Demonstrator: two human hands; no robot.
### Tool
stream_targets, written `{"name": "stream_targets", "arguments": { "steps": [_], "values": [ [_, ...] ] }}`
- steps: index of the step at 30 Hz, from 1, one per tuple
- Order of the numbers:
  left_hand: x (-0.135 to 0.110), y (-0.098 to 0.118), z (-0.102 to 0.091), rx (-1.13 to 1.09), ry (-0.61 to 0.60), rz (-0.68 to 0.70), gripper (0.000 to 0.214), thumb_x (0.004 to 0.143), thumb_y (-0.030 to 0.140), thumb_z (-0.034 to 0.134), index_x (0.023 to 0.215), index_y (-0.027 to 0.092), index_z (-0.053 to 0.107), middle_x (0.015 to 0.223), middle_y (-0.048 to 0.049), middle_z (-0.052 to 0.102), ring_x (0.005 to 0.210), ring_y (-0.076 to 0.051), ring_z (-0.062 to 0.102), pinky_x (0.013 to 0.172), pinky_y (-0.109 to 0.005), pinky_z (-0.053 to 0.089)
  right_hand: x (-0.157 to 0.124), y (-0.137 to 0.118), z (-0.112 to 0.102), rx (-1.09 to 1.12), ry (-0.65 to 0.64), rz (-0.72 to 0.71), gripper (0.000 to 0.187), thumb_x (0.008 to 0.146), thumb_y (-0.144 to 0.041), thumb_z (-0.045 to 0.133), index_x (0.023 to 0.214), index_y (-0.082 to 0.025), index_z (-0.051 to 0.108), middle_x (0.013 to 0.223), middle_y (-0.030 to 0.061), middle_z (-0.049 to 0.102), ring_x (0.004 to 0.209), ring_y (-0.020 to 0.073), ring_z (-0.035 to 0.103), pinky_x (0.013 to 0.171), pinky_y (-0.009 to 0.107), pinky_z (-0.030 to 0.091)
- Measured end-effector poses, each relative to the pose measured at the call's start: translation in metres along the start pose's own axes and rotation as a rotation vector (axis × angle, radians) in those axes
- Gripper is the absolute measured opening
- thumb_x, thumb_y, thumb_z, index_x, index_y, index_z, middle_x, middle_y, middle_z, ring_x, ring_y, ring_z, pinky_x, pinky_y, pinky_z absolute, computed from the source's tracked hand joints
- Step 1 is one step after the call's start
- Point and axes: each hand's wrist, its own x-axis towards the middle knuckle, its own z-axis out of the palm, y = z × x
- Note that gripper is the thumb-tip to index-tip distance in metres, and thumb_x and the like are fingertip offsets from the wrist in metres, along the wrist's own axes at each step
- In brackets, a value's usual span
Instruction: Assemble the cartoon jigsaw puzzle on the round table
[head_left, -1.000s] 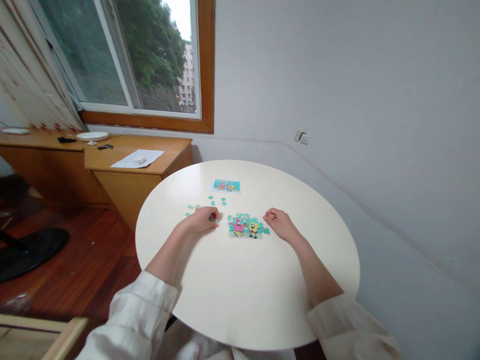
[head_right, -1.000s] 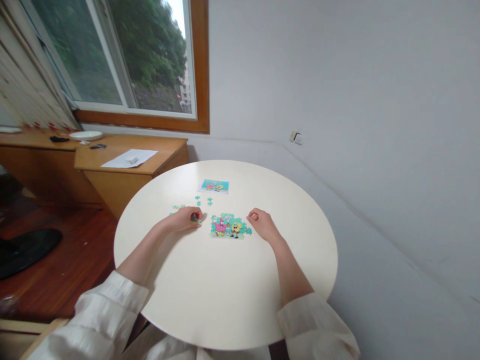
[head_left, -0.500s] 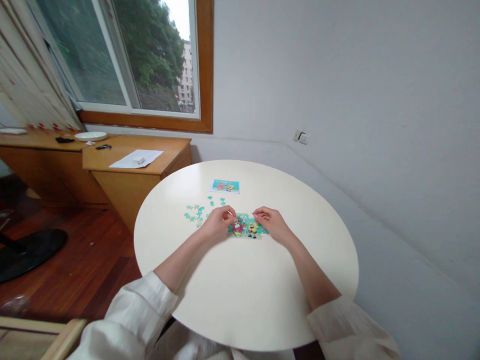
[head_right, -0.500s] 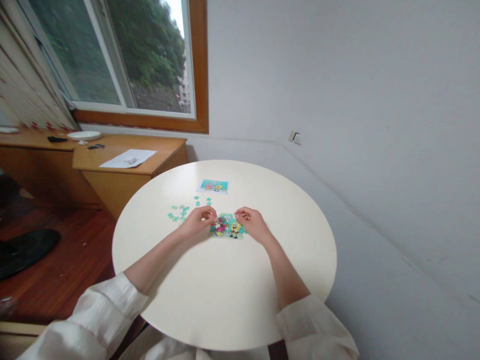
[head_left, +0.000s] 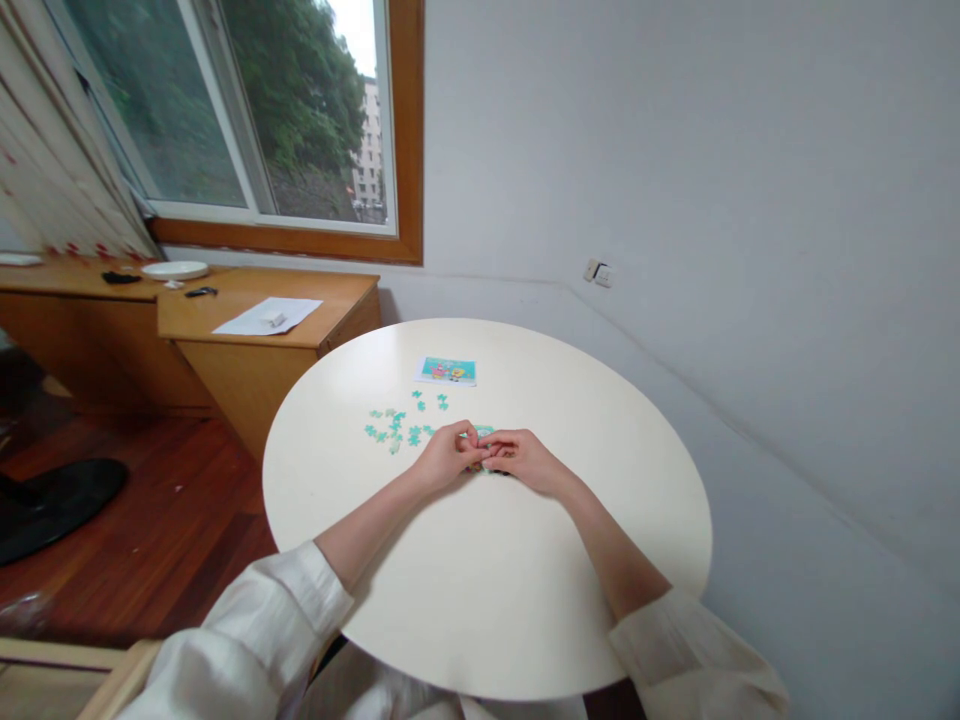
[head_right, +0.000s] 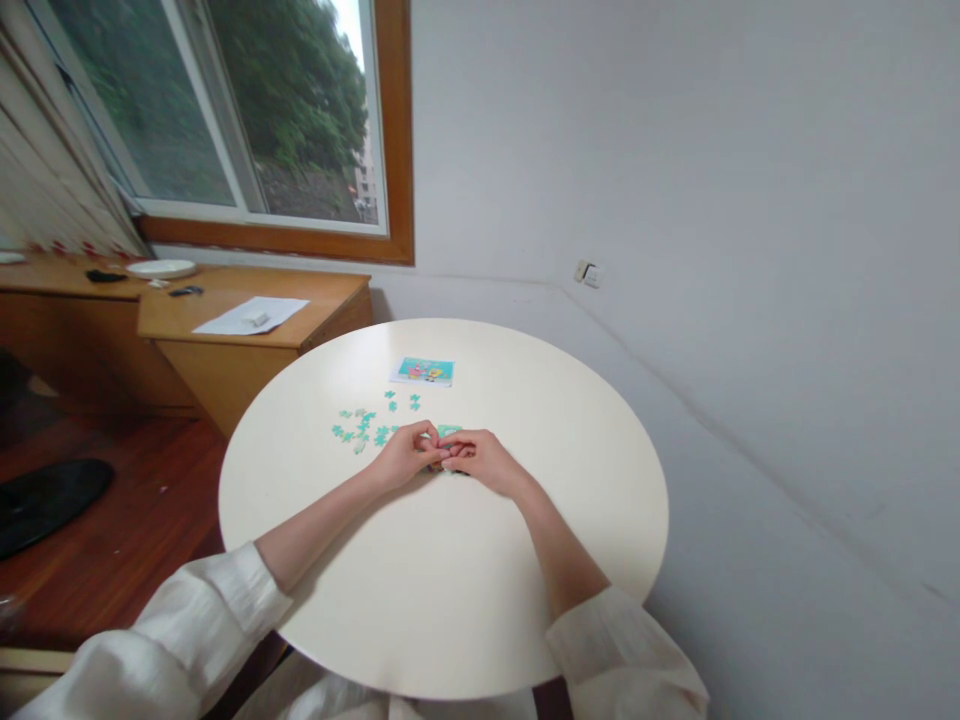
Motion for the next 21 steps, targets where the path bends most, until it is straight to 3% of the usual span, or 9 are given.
{"name": "stream_targets", "arguments": {
  "steps": [6, 12, 21],
  "values": [
    [0.001, 0.001, -0.005, 0.097, 0.031, 0.089, 0.025, 0.069, 0.032, 0.065, 0.064, 0.017, 0.046, 0.058, 0.001, 0.058, 0.057, -0.012, 0.057, 0.055, -0.023, 0.041, -0.003, -0.002, -0.015, -0.081, 0.09, 0.013, 0.027, 0.057, -0.035, 0.074, 0.071, -0.012, 0.065, 0.056, -0.0018, 0.055, 0.056, 0.0094, 0.048, 0.055, 0.025, 0.039],
    [0.0, 0.002, -0.015, 0.352, 0.064, 0.13, 0.015, 0.072, 0.026, 0.061, 0.065, 0.017, 0.051, 0.068, -0.0005, 0.061, 0.065, -0.013, 0.056, 0.061, -0.025, 0.042, -0.01, 0.002, -0.041, -0.075, 0.146, 0.103, 0.032, 0.056, -0.034, 0.074, 0.077, -0.011, 0.067, 0.06, 0.001, 0.061, 0.056, 0.0102, 0.053, 0.054, 0.024, 0.039],
    [0.003, -0.01, -0.021, 0.643, -0.103, 0.25, 0.02, 0.071, 0.027, 0.065, 0.088, 0.017, 0.063, 0.088, -0.005, 0.064, 0.079, -0.017, 0.057, 0.073, -0.027, 0.043, -0.013, 0.004, -0.051, -0.048, 0.051, 0.198, 0.027, 0.051, -0.032, 0.076, 0.066, -0.012, 0.066, 0.059, 0.0026, 0.065, 0.058, 0.0118, 0.057, 0.058, 0.025, 0.042]
  ]
}}
